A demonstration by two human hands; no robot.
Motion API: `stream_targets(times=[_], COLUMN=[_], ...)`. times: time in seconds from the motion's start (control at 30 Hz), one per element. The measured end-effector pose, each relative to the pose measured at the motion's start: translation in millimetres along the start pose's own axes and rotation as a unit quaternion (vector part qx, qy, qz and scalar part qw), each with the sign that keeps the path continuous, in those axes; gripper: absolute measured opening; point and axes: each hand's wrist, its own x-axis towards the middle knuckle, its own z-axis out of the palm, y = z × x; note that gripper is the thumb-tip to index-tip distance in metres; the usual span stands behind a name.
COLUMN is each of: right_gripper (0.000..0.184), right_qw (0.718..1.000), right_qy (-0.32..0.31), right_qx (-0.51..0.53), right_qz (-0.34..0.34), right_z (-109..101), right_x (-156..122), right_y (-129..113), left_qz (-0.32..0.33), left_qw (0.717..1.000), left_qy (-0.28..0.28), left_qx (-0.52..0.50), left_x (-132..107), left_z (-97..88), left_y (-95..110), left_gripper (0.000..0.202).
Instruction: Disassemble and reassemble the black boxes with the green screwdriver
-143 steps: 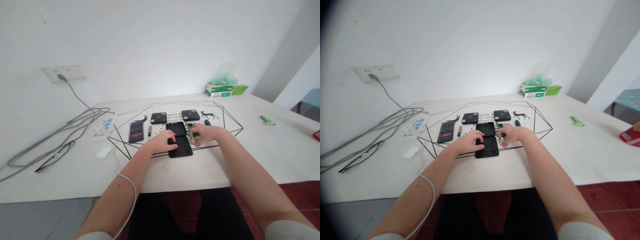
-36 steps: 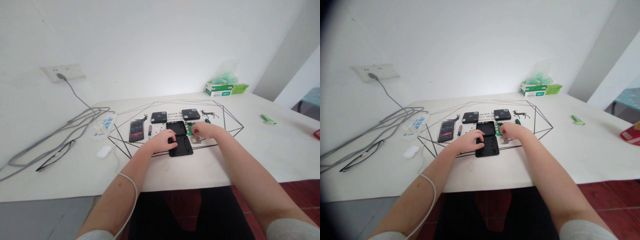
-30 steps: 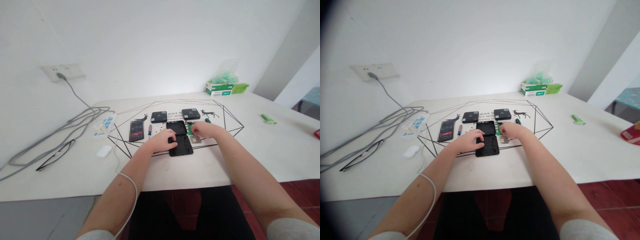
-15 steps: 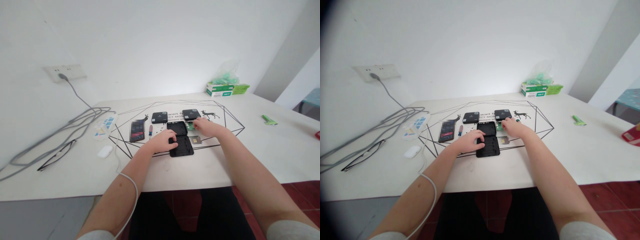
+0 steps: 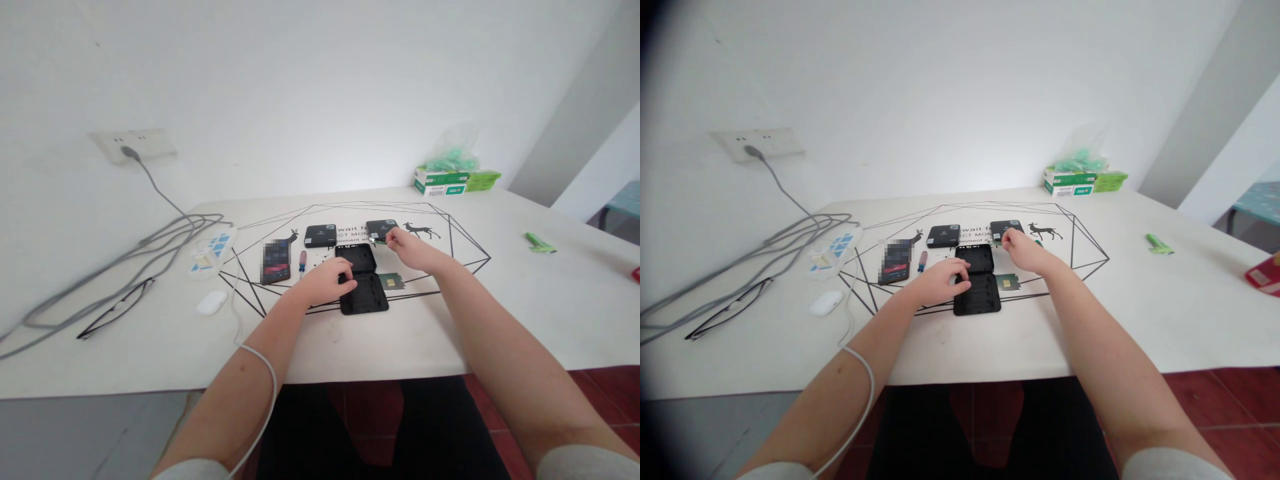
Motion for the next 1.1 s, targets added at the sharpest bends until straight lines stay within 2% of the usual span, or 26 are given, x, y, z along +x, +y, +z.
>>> stream_targets(times=[0.07,0.17,0.23,0.4,0.7,0.87,1.1], right_gripper=[0.010,0.008,0.008,0.015,0.017,0.018,0.018], right_qw=[0.999,0.995,0.990,0.982,0.978,0.978,0.978], right_qy=[0.008,0.023,0.027,0.018,0.020,0.009,0.009], right_qx=[0.024,0.046,0.041,0.013,-0.006,-0.030,-0.014], right_qz=[-0.028,-0.087,-0.129,-0.186,-0.206,-0.207,-0.208], right_z=[4.6,18.9,31.7,59.2,82.0,84.4,75.3], right_x=[1.4,4.0,4.2,-0.7,2.8,4.7,3.3], right_y=[-0.3,-0.5,-2.8,-14.2,-15.4,-15.1,-17.4], left_qz=[-0.057,-0.189,-0.230,-0.207,-0.185,-0.172,-0.176], left_qw=[0.997,0.972,0.960,0.968,0.974,0.974,0.972], left_qy=[0.048,0.120,0.131,0.110,0.097,0.088,0.088], left_qx=[0.026,0.074,0.088,0.085,0.088,0.118,0.131], left_x=[2.5,6.2,7.7,8.7,8.9,9.6,9.2], left_z=[-0.4,-0.5,1.0,6.1,8.5,10.4,7.9], left_y=[-1.1,-4.2,-6.9,-11.3,-16.0,-17.4,-11.8], left_gripper=[0.018,0.017,0.019,0.037,0.028,0.023,0.026])
